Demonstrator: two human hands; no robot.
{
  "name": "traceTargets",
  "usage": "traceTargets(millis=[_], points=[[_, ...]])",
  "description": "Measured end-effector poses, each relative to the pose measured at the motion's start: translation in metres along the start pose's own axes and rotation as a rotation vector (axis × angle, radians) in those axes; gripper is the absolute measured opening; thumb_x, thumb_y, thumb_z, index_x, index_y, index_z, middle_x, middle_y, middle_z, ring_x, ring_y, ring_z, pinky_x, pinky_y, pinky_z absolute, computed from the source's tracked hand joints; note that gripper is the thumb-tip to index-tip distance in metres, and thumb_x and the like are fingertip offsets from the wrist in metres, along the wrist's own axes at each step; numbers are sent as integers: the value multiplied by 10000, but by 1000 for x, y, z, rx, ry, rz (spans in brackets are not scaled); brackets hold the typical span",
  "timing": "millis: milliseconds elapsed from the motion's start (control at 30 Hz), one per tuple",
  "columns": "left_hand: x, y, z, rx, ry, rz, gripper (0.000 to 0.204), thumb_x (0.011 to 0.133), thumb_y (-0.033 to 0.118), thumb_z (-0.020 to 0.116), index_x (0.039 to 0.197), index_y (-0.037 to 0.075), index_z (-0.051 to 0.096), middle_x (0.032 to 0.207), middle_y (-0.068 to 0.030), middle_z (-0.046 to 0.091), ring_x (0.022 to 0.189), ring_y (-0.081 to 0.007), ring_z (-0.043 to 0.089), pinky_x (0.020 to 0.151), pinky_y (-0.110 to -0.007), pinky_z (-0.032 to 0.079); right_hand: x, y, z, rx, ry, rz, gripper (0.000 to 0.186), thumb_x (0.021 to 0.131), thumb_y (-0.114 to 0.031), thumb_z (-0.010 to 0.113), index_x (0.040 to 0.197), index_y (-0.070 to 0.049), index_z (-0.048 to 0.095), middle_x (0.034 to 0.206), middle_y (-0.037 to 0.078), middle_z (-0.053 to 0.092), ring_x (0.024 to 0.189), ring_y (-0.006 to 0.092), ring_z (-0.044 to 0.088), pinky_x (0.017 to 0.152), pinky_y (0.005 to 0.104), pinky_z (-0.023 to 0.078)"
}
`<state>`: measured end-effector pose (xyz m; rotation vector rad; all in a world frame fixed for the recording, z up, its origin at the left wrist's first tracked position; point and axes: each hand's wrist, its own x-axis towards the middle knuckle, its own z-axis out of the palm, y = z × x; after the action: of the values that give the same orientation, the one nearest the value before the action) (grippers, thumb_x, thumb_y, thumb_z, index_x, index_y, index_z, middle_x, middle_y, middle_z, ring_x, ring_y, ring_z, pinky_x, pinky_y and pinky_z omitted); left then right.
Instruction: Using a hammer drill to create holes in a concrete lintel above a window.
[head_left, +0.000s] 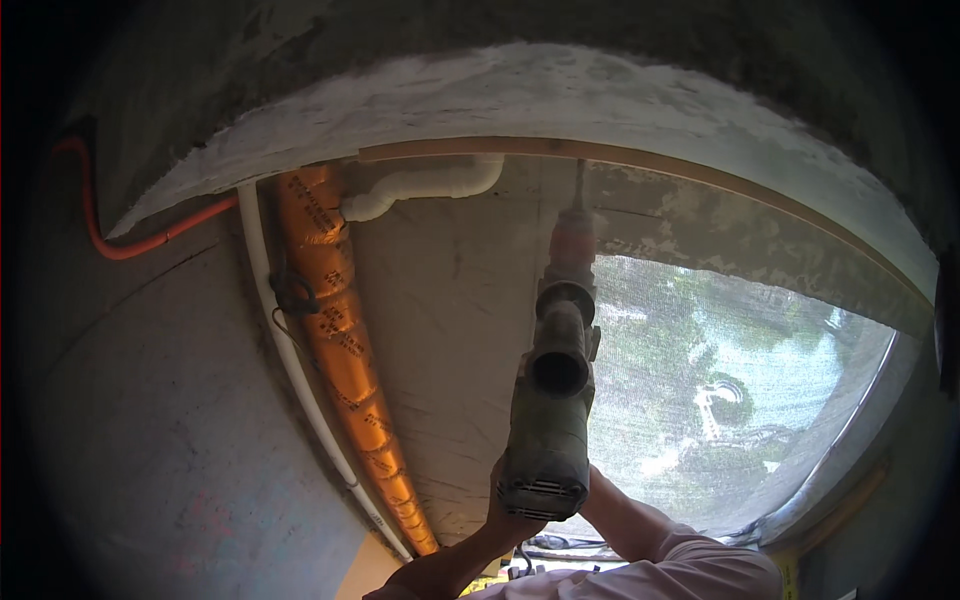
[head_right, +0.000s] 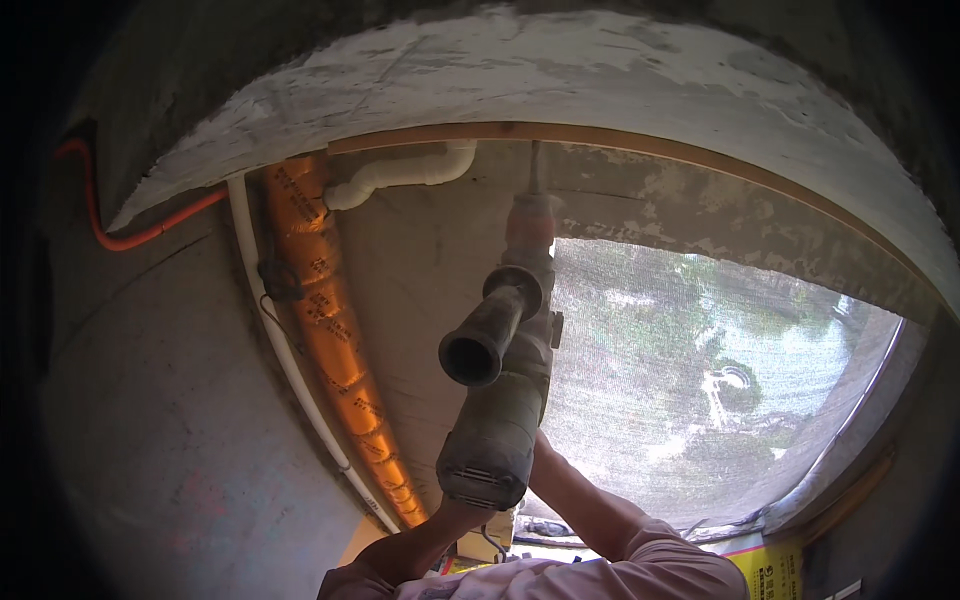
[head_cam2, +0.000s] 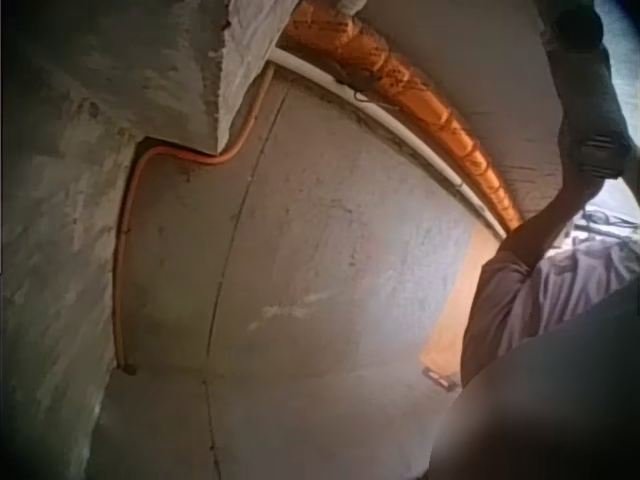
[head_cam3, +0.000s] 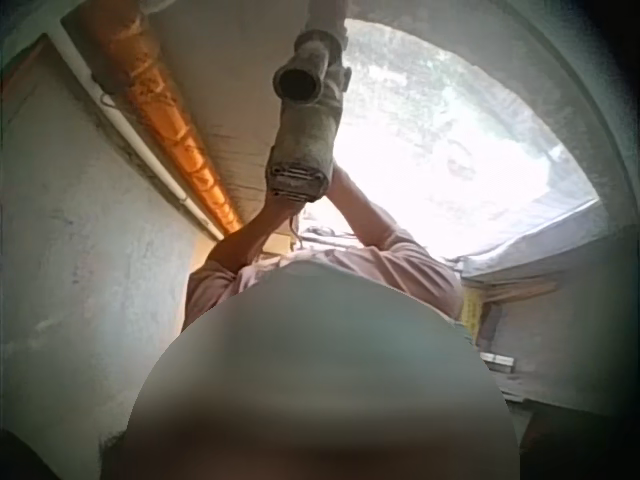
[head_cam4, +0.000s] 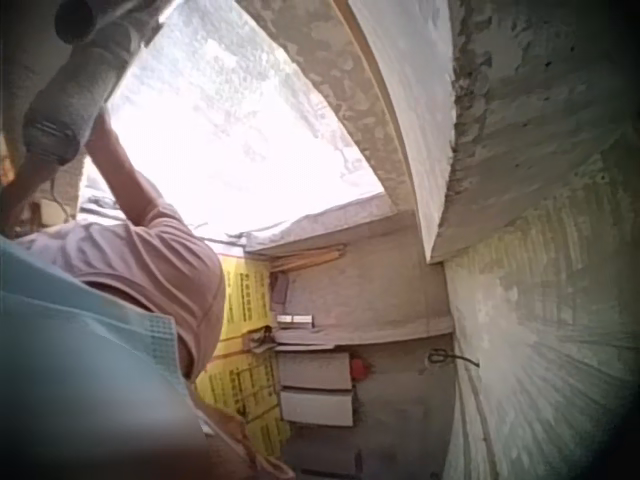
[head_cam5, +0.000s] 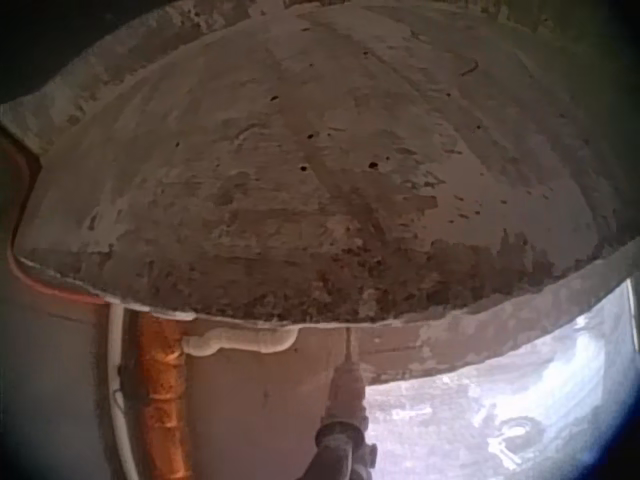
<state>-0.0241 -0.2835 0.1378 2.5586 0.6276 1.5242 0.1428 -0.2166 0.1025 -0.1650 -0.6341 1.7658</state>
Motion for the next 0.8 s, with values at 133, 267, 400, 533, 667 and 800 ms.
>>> traceTargets(millis=[133, 267, 400, 533, 667, 800], points=[[0, -3, 0, -48, -40, 49, 870, 659, 145, 844, 1323, 15, 296, 1192, -136, 514, 1067, -225, 554, 929, -373, 457, 3, 6, 0, 34, -50, -2, 249, 963, -225, 520, 1113, -41, 594, 1070, 120, 646, 950, 236, 636, 840, 373, 533], [-1, -8, 2, -93, 7, 38, 861, 671, 146, 836, 1328, 17, 294, 1228, -138, 493, 1126, -220, 523, 963, -371, 437, -8, 10, 8, -31, -89, -43, 248, 963, -225, 521, 1115, -43, 594, 1065, 118, 647, 951, 234, 635, 842, 373, 531], [-3, -12, 4, -228, 28, -41, 828, 695, 163, 816, 1325, 9, 302, 1226, -143, 496, 1131, -225, 520, 960, -366, 435, -15, 6, 22, -87, -132, -53, 247, 963, -225, 522, 1116, -45, 593, 1061, 117, 647, 953, 232, 634, 844, 373, 529], [5, -1, -2, -217, 68, -37, 821, 699, 168, 810, 1321, -2, 303, 1228, -148, 494, 1126, -230, 520, 960, -363, 433, -25, 3, 34, -131, -162, -77, 246, 962, -225, 523, 1118, -47, 593, 1057, 116, 647, 954, 230, 632, 846, 373, 528], [-3, -4, 2, -109, 57, 17, 722, 698, 151, 804, 1268, 2, 386, 1153, -128, 550, 1062, -221, 558, 928, -355, 455, -22, 1, 45, -175, -199, -110, 246, 962, -225, 524, 1119, -49, 593, 1054, 115, 647, 955, 229, 631, 847, 373, 527], [1, -2, -1, -161, 38, 17, 646, 697, 134, 802, 1219, 18, 439, 1115, -107, 575, 1030, -206, 573, 899, -351, 468, -12, 7, -2, -166, 20, -125, 256, 960, -229, 525, 1134, -52, 589, 1057, 106, 646, 959, 229, 632, 848, 373, 524]])
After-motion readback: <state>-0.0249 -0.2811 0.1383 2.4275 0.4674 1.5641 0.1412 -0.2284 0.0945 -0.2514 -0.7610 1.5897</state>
